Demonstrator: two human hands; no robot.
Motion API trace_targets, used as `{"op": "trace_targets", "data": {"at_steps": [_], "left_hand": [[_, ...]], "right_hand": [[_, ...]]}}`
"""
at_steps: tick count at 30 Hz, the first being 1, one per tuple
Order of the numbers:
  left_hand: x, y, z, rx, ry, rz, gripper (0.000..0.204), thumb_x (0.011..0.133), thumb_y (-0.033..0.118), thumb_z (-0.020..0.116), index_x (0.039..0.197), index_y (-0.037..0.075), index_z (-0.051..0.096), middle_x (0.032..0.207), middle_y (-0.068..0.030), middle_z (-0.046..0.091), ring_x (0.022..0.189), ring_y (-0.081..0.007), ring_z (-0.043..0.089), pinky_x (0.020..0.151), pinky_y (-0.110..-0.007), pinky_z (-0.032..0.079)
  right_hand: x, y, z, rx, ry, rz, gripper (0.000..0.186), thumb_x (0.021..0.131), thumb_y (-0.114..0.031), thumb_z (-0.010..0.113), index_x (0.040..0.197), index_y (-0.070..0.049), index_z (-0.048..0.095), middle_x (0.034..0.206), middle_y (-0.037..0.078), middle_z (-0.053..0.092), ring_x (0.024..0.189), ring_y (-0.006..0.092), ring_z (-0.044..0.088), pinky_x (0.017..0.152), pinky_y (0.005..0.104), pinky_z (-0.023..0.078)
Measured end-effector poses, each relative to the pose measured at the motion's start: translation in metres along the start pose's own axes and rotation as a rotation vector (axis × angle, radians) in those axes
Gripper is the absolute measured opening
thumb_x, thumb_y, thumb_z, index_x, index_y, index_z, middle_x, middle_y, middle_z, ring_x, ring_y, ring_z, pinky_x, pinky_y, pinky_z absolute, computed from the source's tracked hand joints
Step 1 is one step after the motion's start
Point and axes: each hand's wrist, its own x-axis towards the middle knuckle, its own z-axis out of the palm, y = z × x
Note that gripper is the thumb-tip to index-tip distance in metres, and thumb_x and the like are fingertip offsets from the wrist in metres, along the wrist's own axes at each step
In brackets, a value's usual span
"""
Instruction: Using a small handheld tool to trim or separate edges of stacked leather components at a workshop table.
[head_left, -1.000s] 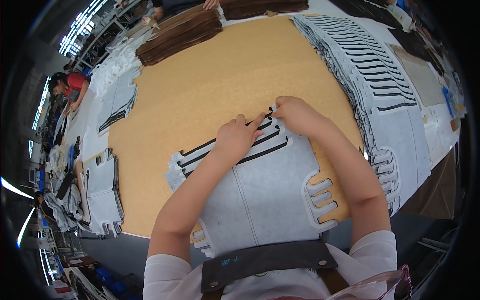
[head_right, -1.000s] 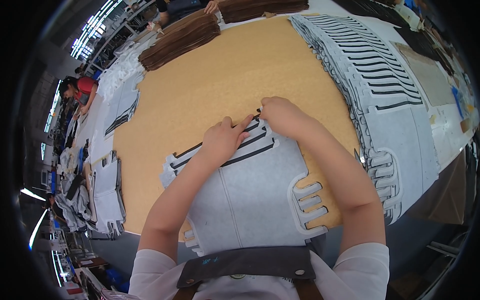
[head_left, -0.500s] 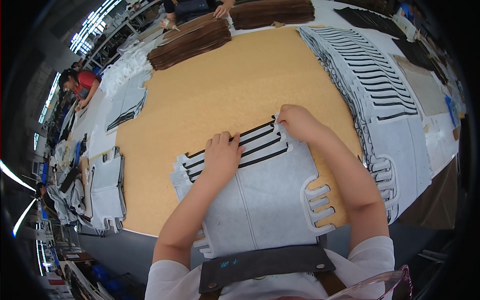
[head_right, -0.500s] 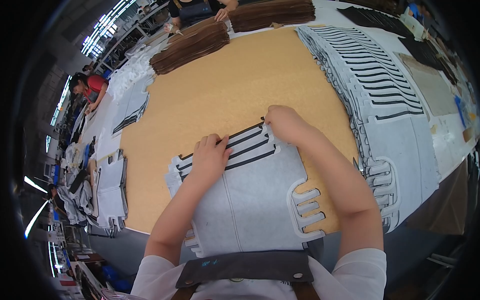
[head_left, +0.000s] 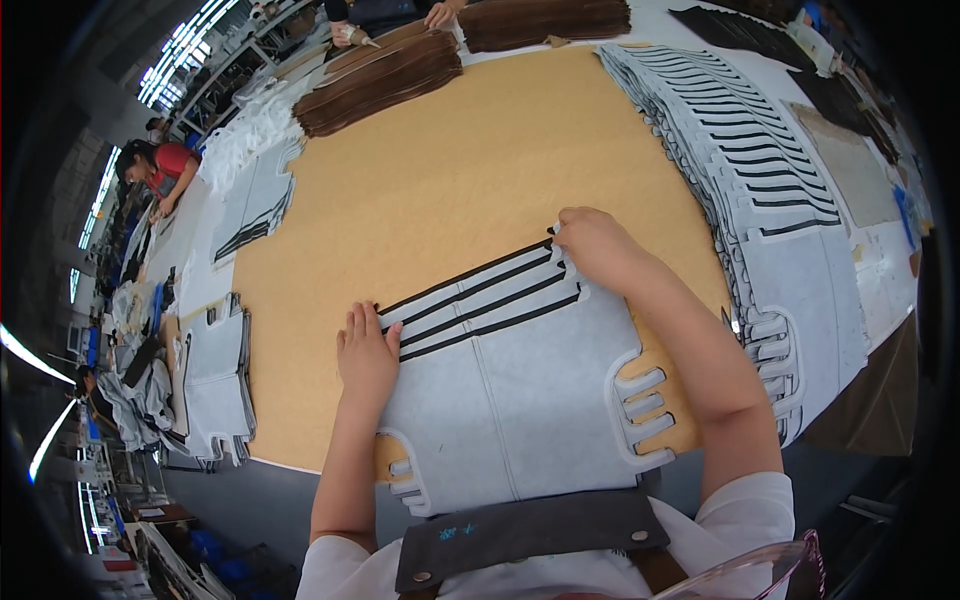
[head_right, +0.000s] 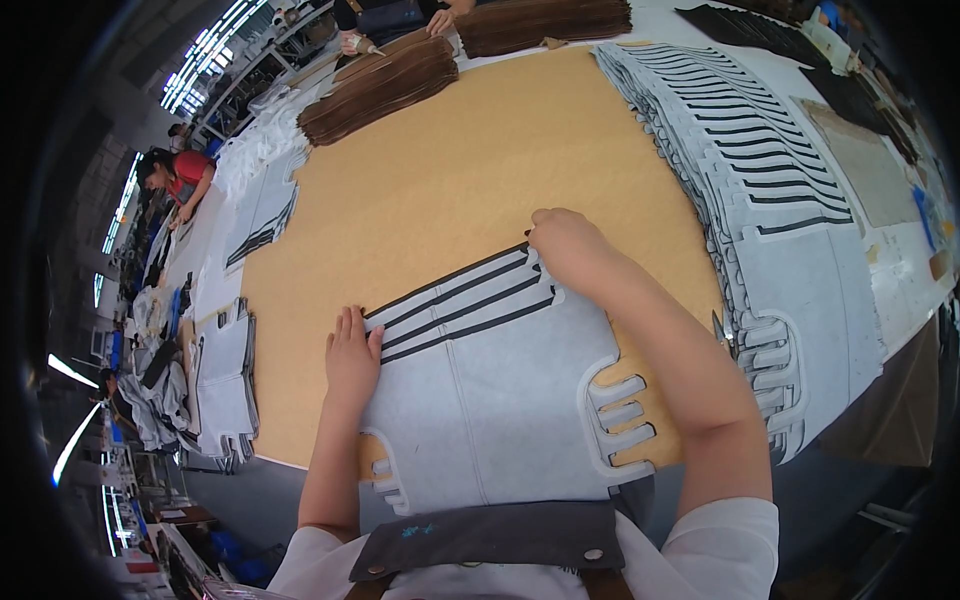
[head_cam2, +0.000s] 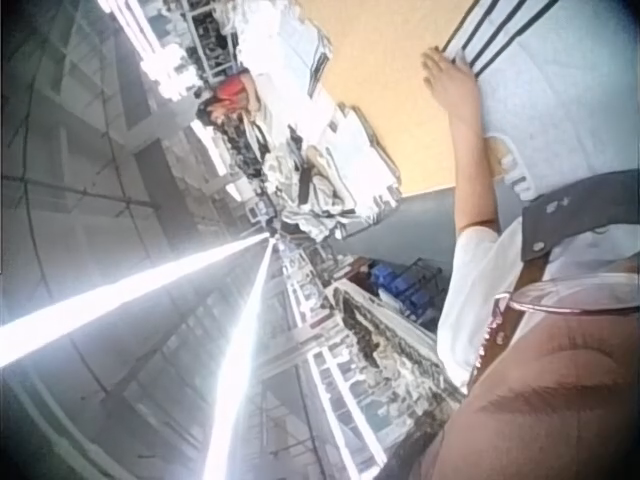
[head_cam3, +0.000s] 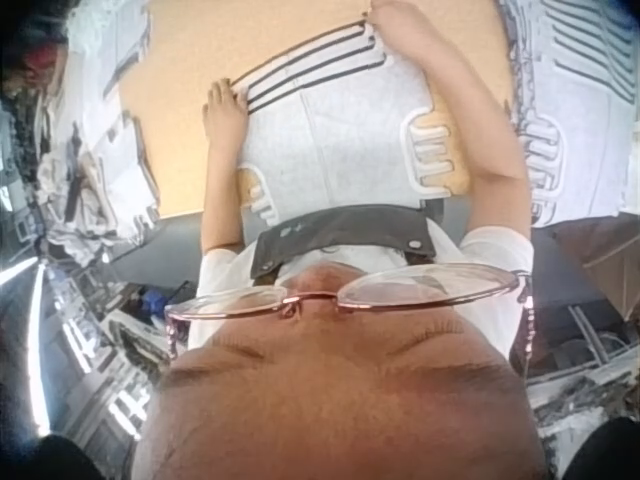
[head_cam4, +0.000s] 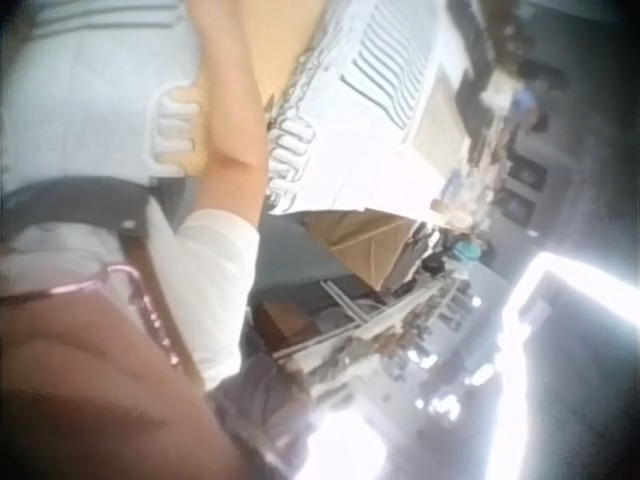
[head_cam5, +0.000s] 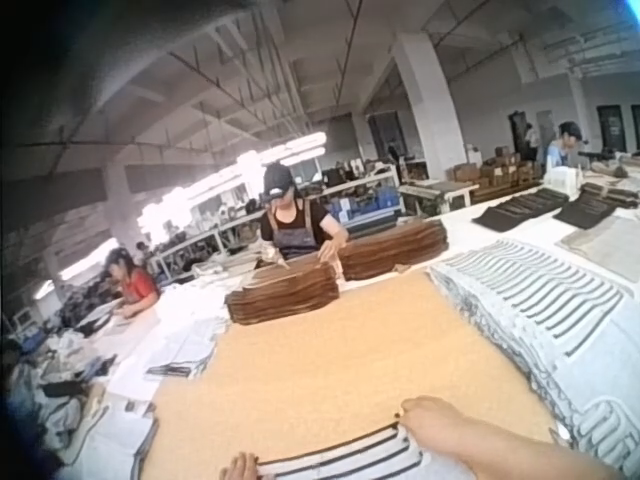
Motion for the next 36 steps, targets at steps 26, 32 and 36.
{"op": "trace_targets", "data": {"at_steps": [26, 32, 36], "left_hand": [[-0.013, 0.009, 0.004, 0.140, 0.264, 0.106, 0.042, 0.091, 0.030, 0.058, 0.116, -0.004, 0.059, 0.115, -0.0234, 0.062, 0.098, -0.0328, 0.063, 0.084, -0.041, 0.050], [-0.021, -0.011, -0.042, -0.529, -0.020, -0.163, 0.045, 0.091, 0.023, 0.060, 0.124, -0.004, 0.048, 0.120, -0.0244, 0.060, 0.113, -0.0408, 0.056, 0.092, -0.043, 0.048], [-0.020, -0.022, -0.005, -0.167, -0.005, 0.122, 0.073, 0.093, 0.043, 0.052, 0.147, 0.001, 0.025, 0.152, -0.0207, 0.025, 0.141, -0.0370, 0.023, 0.111, -0.055, 0.020]], "right_hand": [[-0.001, -0.001, -0.002, 0.034, -0.016, 0.024, 0.010, 0.083, -0.006, 0.058, 0.081, 0.000, 0.066, 0.091, 0.013, 0.058, 0.094, 0.0304, 0.058, 0.082, 0.0408, 0.049], [-0.007, -0.054, 0.022, 0.034, 0.096, -0.276, 0.046, 0.093, -0.027, 0.055, 0.131, -0.002, 0.050, 0.137, 0.015, 0.047, 0.133, 0.0329, 0.038, 0.108, 0.0421, 0.035], [0.002, -0.083, 0.038, -0.104, -0.177, -0.300, 0.066, 0.096, -0.045, 0.046, 0.146, -0.004, 0.032, 0.153, 0.014, 0.028, 0.144, 0.0305, 0.019, 0.117, 0.0457, 0.016]]}}
